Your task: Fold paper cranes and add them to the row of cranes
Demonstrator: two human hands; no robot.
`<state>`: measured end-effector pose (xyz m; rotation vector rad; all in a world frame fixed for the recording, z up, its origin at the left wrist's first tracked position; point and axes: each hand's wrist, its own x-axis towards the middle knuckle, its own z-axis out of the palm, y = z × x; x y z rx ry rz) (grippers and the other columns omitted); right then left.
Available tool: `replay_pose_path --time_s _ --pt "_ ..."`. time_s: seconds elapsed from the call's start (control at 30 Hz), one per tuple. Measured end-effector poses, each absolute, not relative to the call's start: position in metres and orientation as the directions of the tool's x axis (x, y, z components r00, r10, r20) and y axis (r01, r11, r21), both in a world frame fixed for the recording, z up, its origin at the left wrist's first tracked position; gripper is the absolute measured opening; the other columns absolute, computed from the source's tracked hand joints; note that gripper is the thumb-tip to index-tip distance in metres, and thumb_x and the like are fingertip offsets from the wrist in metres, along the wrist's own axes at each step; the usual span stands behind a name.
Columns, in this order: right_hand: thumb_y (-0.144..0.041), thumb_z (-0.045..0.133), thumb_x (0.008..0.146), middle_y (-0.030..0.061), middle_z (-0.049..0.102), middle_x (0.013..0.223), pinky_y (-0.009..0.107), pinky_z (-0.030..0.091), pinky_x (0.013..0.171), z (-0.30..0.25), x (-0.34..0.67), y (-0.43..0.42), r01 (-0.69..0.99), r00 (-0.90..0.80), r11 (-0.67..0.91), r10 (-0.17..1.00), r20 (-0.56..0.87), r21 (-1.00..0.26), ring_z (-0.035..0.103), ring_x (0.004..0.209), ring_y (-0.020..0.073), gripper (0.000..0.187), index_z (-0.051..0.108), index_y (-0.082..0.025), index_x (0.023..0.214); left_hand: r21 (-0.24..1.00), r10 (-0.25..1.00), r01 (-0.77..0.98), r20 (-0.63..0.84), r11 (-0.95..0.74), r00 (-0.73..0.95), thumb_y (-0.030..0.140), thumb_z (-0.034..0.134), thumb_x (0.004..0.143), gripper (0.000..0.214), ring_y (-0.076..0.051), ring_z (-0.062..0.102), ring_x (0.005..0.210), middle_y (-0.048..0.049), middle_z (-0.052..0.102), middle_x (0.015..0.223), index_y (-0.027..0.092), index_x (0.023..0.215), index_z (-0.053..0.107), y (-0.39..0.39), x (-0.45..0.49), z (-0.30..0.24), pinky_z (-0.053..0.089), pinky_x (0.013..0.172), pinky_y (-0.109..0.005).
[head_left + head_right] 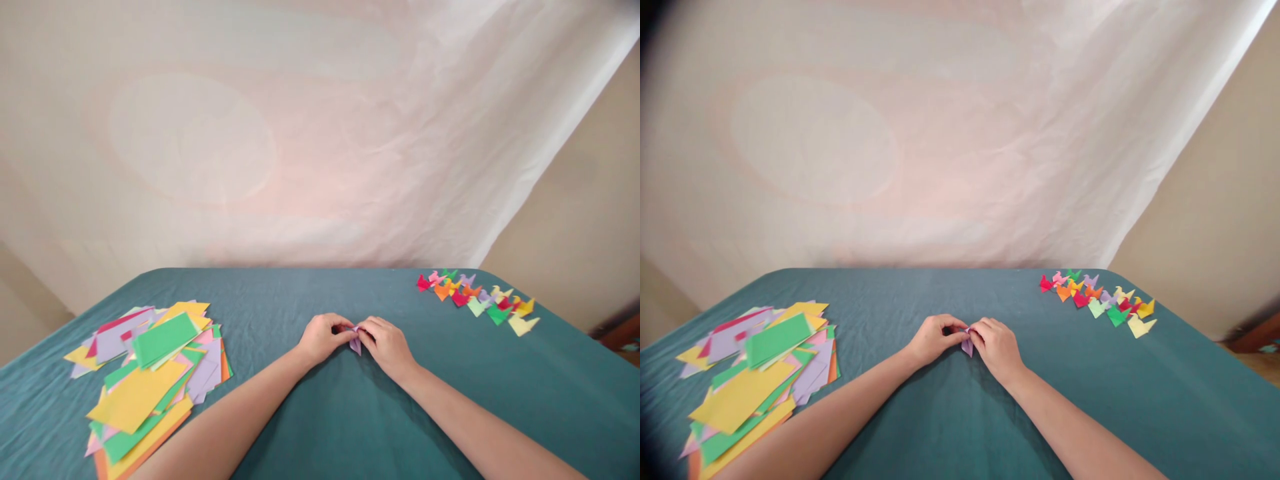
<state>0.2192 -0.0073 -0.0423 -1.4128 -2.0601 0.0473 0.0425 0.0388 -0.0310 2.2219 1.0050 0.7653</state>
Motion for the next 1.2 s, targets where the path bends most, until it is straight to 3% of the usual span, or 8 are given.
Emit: replay_pose_path --time_s 0.27,0.47,0.9,1.2 --pt "-0.022 0.047 0.087 0.0026 0.064 0.08 0.028 0.044 0.069 -0.043 0.2184 -0.0072 0.754 -0.225 0.461 0.85 0.477 -0.467 0.059 0.076 0.0166 0.015 0.062 -0.021 0.085 0.657 0.777 0.486 0.256 -0.576 0.575 0.037 0.057 0.081 0.024 -0.014 0.057 0.072 -0.0019 0.065 0.079 0.021 0.093 0.07 0.041 0.0408 -0.0292 0.042 0.065 -0.021" --pt "-0.022 0.051 0.083 0.0011 0.062 0.076 0.027 0.043 0.064 -0.0436 0.2159 -0.0104 0.764 -0.162 0.407 0.872 0.461 -0.501 0.057 0.069 0.0159 0.006 0.057 -0.02 0.084 0.633 0.773 0.495 0.282 -0.595 0.569 0.034 0.056 0.082 0.02 -0.015 0.057 0.074 -0.0015 0.065 0.079 0.022 0.089 0.07 0.0396 0.0411 -0.029 0.041 0.067 -0.021" --pt "-0.019 0.05 0.082 0.0027 0.061 0.079 0.029 0.045 0.068 -0.0409 0.2139 -0.0138 0.768 -0.188 0.424 0.866 0.464 -0.48 0.057 0.072 0.0169 0.013 0.057 -0.02 0.092 0.502 0.735 0.556 0.287 -0.662 0.615 0.033 0.047 0.088 0.023 -0.016 0.056 0.08 -0.0023 0.061 0.082 0.024 0.095 0.068 0.0348 0.0413 -0.0234 0.042 0.071 -0.023" --pt "-0.022 0.043 0.086 0.0041 0.063 0.084 0.031 0.045 0.072 -0.0393 0.214 -0.0161 0.757 -0.177 0.426 0.864 0.472 -0.495 0.058 0.077 0.018 0.016 0.057 -0.02 0.094 0.497 0.742 0.568 0.291 -0.656 0.604 0.031 0.044 0.089 0.025 -0.017 0.056 0.082 -0.0034 0.061 0.084 0.023 0.094 0.068 0.0328 0.0412 -0.0231 0.043 0.073 -0.024"
